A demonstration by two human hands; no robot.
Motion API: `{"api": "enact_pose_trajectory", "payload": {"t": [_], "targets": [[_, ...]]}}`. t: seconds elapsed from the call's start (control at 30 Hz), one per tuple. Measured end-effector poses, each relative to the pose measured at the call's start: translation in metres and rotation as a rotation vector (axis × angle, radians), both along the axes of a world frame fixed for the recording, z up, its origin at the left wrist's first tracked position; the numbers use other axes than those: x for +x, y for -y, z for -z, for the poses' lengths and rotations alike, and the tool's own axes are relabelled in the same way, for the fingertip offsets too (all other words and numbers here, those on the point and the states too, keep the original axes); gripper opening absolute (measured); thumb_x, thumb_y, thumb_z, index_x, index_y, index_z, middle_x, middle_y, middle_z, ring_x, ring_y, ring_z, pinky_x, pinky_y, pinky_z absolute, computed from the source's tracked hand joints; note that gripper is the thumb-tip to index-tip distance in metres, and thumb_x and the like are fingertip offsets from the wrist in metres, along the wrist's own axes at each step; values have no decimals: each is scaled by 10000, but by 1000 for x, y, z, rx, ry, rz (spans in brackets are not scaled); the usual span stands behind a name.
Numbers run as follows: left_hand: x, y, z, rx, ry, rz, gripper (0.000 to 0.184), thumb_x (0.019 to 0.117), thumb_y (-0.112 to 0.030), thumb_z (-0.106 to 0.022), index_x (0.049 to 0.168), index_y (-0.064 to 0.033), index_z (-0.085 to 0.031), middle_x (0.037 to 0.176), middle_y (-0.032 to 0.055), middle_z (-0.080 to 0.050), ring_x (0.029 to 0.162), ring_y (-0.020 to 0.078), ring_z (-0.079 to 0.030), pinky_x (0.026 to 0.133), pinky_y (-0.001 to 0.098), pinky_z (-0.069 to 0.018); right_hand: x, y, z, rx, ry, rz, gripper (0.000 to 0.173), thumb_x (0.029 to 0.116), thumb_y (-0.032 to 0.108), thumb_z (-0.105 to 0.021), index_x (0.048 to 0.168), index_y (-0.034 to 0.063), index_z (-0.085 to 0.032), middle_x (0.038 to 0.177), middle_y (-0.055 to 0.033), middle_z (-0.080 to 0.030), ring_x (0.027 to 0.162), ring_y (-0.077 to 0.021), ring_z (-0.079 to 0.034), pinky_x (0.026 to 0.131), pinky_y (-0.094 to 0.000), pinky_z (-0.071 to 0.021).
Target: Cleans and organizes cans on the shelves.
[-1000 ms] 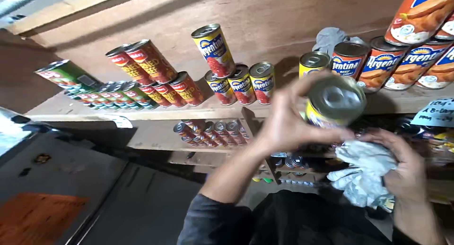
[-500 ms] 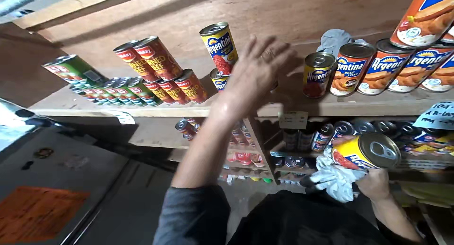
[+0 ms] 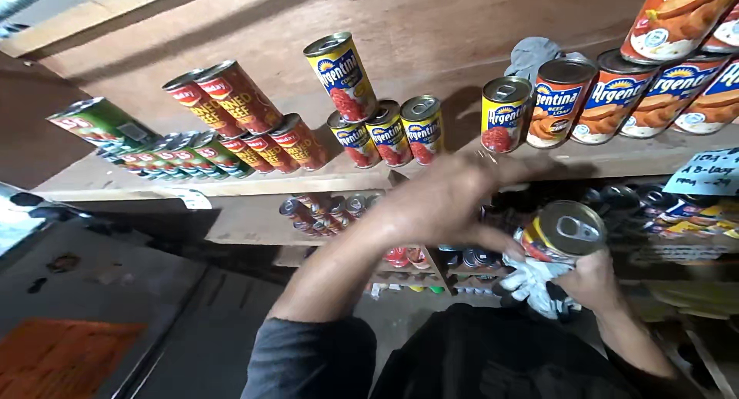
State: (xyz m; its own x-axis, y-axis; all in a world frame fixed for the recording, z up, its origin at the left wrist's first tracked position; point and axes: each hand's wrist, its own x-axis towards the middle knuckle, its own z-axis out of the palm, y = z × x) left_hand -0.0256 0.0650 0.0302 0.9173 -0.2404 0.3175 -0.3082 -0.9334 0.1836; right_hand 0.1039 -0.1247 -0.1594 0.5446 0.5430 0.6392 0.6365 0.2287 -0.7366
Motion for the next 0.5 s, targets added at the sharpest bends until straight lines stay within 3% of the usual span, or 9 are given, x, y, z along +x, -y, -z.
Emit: {"api": "enact_pose_trajectory", "payload": {"t": [0.1, 0.17, 0.27, 0.3, 0.37, 0.43, 0.5], "targets": [[7, 17, 37, -141, -62, 158, 602, 865, -289, -813, 1383, -50, -623, 1276, 104, -701, 1136, 172, -686, 956, 347, -561, -7, -10, -13, -18, 39, -40, 715, 752, 412, -836, 1191, -107, -615, 1116, -43, -728, 1086, 139, -597, 980, -86, -472], [4, 17, 35, -199, -43, 135, 529, 839, -209, -831, 1312, -37, -667, 1200, 96, -727, 1092, 147, -697, 945, 309, -567, -11, -16, -19, 0, 40, -91, 686, 766, 364, -833, 1223, -93, -602, 1161, -13, -718, 1133, 151, -574, 1012, -74, -454], [-8, 9, 9, -150, 34, -6, 532, 768, -290, -838, 1238, -76, -709, 1064, 22, -754, 954, 86, -706, 822, 301, -590, -8, -21, -26, -2, 23, -130, 740, 815, 348, -813, 1345, -92, -542, 1240, -64, -692, 1158, 98, -586, 1024, -111, -468], [-13, 3, -4, -128, 70, -53, 546, 756, -317, -840, 1233, -87, -705, 1046, 6, -753, 941, 80, -707, 815, 320, -598, -4, -22, -25, -7, 17, -138, 770, 825, 349, -806, 1397, -74, -509, 1233, -72, -691, 1109, 84, -609, 991, -121, -494], [-17, -15, -35, -84, 119, -120, 558, 757, -348, -837, 1228, -90, -688, 1080, 2, -734, 1006, 78, -685, 892, 336, -573, 3, -24, -20, 7, 0, -169, 764, 834, 298, -789, 1437, -57, -483, 1183, -93, -690, 929, 54, -621, 867, -129, -522], [-14, -35, -62, -3, 126, -174, 587, 763, -383, -827, 1245, -85, -671, 1102, 4, -715, 1031, 70, -661, 933, 320, -544, 7, -24, -16, 23, -9, -212, 701, 848, 261, -780, 1423, -31, -505, 1268, -108, -678, 922, 30, -634, 837, -137, -527], [-1, -50, -79, 63, 51, -245, 602, 761, -401, -830, 1255, -107, -653, 1109, 17, -714, 1046, 113, -668, 941, 363, -538, 7, -23, -12, 39, -9, -221, 658, 859, 264, -772, 1391, -40, -533, 1250, -106, -684, 938, 27, -636, 843, -136, -527]]}}
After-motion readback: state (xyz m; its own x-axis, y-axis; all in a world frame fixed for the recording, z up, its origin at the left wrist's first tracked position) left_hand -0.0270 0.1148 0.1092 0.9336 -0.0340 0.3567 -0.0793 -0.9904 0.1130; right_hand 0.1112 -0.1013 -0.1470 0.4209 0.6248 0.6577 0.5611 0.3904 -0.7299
